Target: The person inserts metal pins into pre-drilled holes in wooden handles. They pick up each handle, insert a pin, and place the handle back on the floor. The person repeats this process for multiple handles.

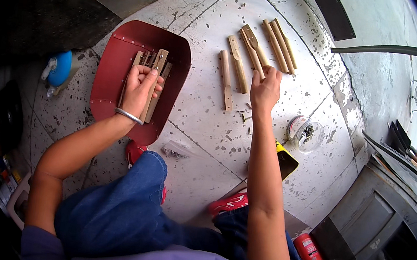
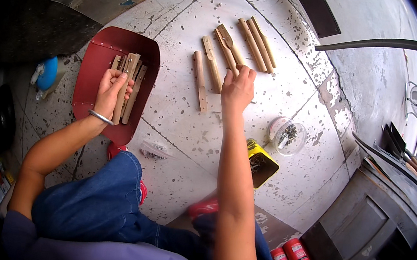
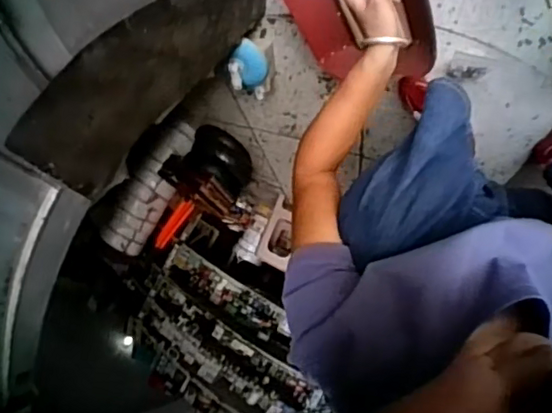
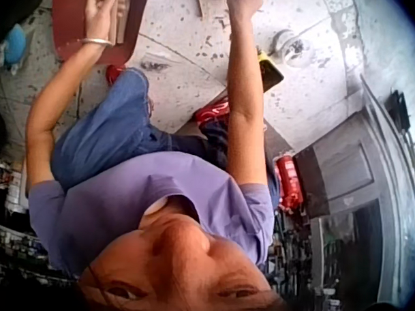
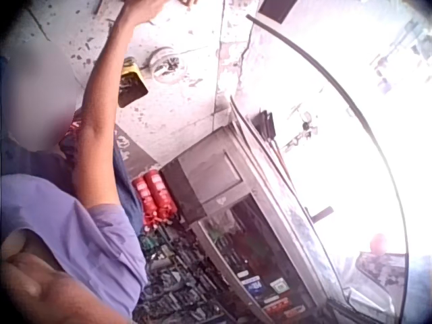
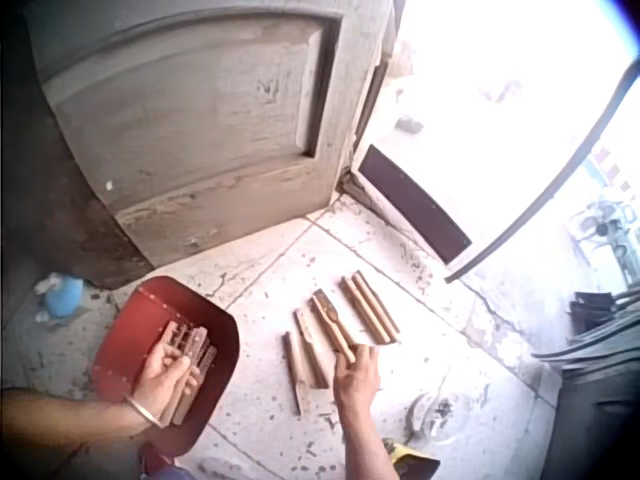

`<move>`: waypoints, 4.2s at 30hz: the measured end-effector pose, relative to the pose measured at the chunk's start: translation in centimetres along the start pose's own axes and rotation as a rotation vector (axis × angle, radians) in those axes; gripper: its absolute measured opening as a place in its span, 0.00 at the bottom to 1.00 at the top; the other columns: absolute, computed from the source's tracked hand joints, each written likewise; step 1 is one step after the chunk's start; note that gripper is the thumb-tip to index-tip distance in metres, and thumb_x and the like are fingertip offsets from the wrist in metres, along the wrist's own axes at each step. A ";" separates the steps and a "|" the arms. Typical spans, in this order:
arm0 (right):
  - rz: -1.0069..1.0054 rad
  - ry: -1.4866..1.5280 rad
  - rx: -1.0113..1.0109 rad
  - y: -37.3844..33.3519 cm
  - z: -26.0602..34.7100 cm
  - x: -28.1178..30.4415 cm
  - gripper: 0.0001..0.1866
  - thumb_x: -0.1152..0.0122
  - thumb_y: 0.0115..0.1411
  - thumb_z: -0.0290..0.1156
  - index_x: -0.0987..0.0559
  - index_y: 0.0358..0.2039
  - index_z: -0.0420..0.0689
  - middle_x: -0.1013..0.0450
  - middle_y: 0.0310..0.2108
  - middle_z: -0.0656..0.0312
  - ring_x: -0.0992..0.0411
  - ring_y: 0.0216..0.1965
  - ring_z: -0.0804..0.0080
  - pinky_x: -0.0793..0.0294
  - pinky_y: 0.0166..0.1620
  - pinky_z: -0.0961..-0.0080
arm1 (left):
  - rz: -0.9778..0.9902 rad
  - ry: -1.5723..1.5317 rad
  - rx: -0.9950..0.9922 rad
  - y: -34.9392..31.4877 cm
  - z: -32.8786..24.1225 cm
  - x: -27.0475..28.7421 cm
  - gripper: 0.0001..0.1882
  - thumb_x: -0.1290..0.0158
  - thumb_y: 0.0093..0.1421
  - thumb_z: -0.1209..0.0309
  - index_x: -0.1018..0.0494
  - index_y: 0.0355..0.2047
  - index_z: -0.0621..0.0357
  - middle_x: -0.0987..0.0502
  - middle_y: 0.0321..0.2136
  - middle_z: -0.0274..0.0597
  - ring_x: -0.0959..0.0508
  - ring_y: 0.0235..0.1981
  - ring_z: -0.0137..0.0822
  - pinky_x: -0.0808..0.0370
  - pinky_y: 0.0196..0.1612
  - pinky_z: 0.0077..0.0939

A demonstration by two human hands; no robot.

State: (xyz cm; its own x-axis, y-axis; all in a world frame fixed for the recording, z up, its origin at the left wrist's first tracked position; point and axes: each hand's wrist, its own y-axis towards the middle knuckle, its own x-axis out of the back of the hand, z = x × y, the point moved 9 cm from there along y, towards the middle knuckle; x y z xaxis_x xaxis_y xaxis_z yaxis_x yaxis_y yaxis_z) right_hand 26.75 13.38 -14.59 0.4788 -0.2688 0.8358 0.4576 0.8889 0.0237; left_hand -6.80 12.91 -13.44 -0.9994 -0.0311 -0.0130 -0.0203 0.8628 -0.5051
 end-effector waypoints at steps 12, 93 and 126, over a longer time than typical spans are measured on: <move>0.148 0.238 -0.173 -0.8 -1.6 -1.8 0.12 0.38 0.51 0.32 0.23 0.34 0.40 0.26 0.27 0.60 0.28 0.26 0.71 0.30 0.34 0.74 | 0.263 -0.061 -0.322 0.9 -4.6 -7.3 0.15 0.52 0.60 0.76 0.38 0.47 0.63 0.34 0.46 0.43 0.32 0.49 0.32 0.34 0.54 0.26; 0.190 1.103 -0.146 -7.6 10.1 1.5 0.07 0.47 0.61 0.28 0.29 0.34 0.38 0.34 0.35 0.58 0.35 0.40 0.69 0.35 0.46 0.74 | 0.364 0.517 -0.744 -4.5 -8.6 -12.0 0.18 0.48 0.57 0.79 0.29 0.49 0.64 0.29 0.46 0.46 0.27 0.44 0.36 0.29 0.46 0.25; -0.195 0.115 -0.487 -6.5 -11.1 2.2 0.11 0.37 0.52 0.31 0.26 0.31 0.38 0.27 0.23 0.59 0.29 0.25 0.66 0.29 0.34 0.71 | 0.576 0.153 0.017 -2.9 -1.9 -12.2 0.20 0.54 0.65 0.66 0.37 0.55 0.63 0.30 0.32 0.35 0.29 0.29 0.21 0.30 0.30 0.14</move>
State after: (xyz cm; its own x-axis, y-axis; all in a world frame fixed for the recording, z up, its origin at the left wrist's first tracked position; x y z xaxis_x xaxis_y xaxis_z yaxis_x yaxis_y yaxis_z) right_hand 33.12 2.88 -19.03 0.4170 -0.4749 0.7750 0.8277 0.5507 -0.1079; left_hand 5.43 11.79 -10.18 -0.8419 0.5137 -0.1655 0.5256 0.7108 -0.4675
